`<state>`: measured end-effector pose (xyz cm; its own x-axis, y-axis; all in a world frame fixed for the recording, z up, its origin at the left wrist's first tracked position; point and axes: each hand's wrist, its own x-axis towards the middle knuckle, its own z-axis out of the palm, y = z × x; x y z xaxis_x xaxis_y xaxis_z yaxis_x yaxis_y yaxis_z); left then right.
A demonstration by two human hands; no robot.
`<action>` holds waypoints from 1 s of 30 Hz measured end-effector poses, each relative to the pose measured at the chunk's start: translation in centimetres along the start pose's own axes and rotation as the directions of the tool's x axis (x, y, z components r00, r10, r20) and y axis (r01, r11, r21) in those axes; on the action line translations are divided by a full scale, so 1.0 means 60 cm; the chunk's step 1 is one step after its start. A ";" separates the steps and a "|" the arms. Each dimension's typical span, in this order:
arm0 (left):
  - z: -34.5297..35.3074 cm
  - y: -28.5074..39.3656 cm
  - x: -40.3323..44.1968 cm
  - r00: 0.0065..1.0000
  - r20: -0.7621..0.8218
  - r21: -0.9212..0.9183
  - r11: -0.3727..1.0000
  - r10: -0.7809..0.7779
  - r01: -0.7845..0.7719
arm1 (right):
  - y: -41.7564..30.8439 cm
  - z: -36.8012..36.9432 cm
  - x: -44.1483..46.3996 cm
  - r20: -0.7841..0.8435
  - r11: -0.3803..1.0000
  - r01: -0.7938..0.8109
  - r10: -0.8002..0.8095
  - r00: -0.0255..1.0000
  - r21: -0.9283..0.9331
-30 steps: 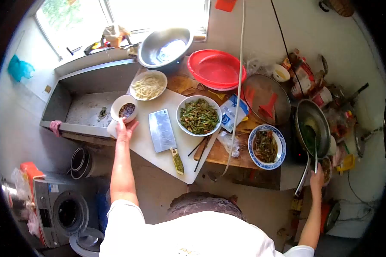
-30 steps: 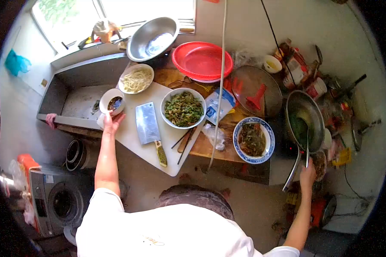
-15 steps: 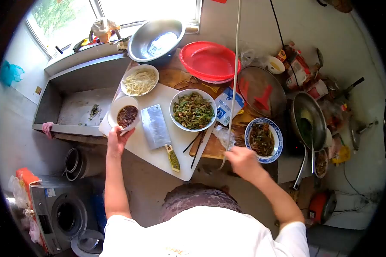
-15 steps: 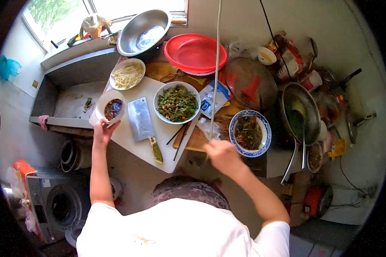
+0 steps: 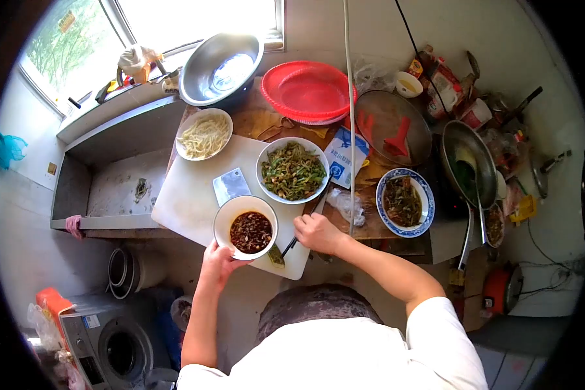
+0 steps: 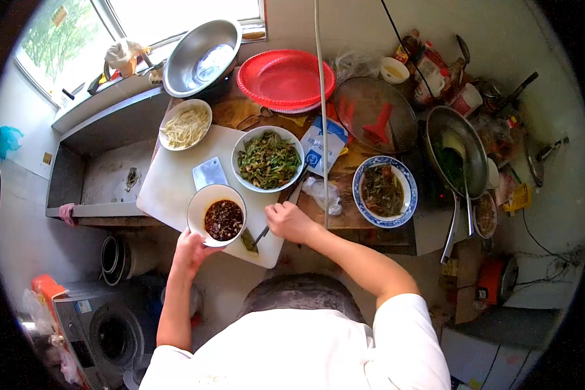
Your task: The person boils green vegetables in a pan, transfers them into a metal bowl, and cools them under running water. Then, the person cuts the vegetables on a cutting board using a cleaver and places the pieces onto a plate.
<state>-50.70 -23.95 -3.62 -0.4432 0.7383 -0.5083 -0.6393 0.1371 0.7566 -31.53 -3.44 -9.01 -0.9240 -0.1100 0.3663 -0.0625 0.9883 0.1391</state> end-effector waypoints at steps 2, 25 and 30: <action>0.003 -0.003 0.004 0.999 0.041 0.024 1.000 -0.001 0.000 | -0.018 -0.042 -0.003 -0.068 0.998 0.015 -0.010 0.998 0.068; 0.251 -0.174 0.125 0.946 0.227 0.241 0.955 -0.229 0.174 | 0.063 -0.219 -0.162 -0.361 0.743 -0.518 0.663 0.656 0.425; 0.280 -0.185 0.152 0.952 0.256 0.102 0.984 -0.170 0.148 | 0.061 -0.239 -0.142 -0.427 0.789 -0.452 0.608 0.669 0.416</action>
<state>-37.07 -7.65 -9.72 -0.1522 0.8487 -0.5065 -0.6300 0.3116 0.7114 -18.45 -0.41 1.56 -0.4949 0.4825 0.7227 0.2114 0.8735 -0.4385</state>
